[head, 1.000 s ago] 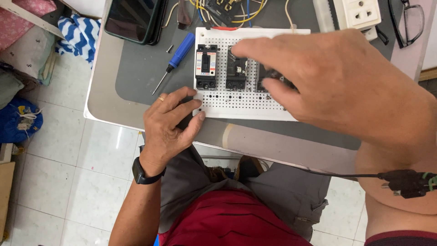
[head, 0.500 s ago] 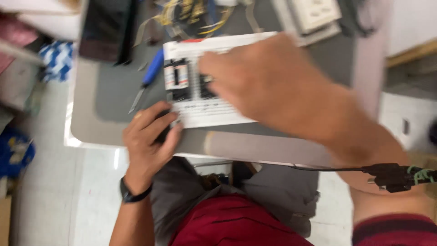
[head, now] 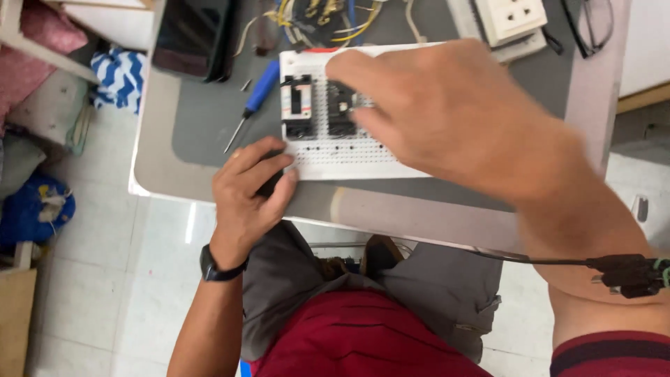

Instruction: Assembling and securing circuit breakers onto a perforated board using a manual screwdriver.

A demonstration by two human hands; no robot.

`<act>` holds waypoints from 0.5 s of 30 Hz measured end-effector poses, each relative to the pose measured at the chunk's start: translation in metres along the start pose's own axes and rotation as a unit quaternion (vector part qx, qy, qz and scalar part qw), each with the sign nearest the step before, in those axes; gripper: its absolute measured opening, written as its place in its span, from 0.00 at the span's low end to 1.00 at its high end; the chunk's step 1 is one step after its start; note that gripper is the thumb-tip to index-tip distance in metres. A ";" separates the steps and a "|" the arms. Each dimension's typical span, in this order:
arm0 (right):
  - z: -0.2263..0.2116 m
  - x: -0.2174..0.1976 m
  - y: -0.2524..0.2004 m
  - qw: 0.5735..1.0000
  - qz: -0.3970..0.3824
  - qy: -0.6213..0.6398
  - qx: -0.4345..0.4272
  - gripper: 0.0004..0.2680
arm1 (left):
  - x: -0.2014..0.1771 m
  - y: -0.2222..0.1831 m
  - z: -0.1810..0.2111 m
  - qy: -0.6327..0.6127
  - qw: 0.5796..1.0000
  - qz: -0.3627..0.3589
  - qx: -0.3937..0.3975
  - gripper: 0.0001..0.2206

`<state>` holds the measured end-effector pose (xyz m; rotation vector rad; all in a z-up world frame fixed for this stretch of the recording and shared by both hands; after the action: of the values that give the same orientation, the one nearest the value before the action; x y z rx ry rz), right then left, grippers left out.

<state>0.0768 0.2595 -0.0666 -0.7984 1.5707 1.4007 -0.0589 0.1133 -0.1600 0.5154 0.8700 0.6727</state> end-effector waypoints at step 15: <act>0.014 -0.028 -0.051 0.994 0.077 -0.005 0.081 0.05 | -0.003 -0.003 -0.002 -0.032 0.999 0.038 0.018 0.04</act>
<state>0.1360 0.2627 -0.0634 -0.5847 1.7433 1.3620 -0.0611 0.1092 -0.1615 0.6023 0.8073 0.7068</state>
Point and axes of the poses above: each hand's wrist, its own y-axis towards the middle knuckle, its own x-axis out of the palm, z = x × y, the point moved 6 cm from there along y, towards the middle knuckle, and after that the axes turned 12 degrees about z, right-handed, at the moved point
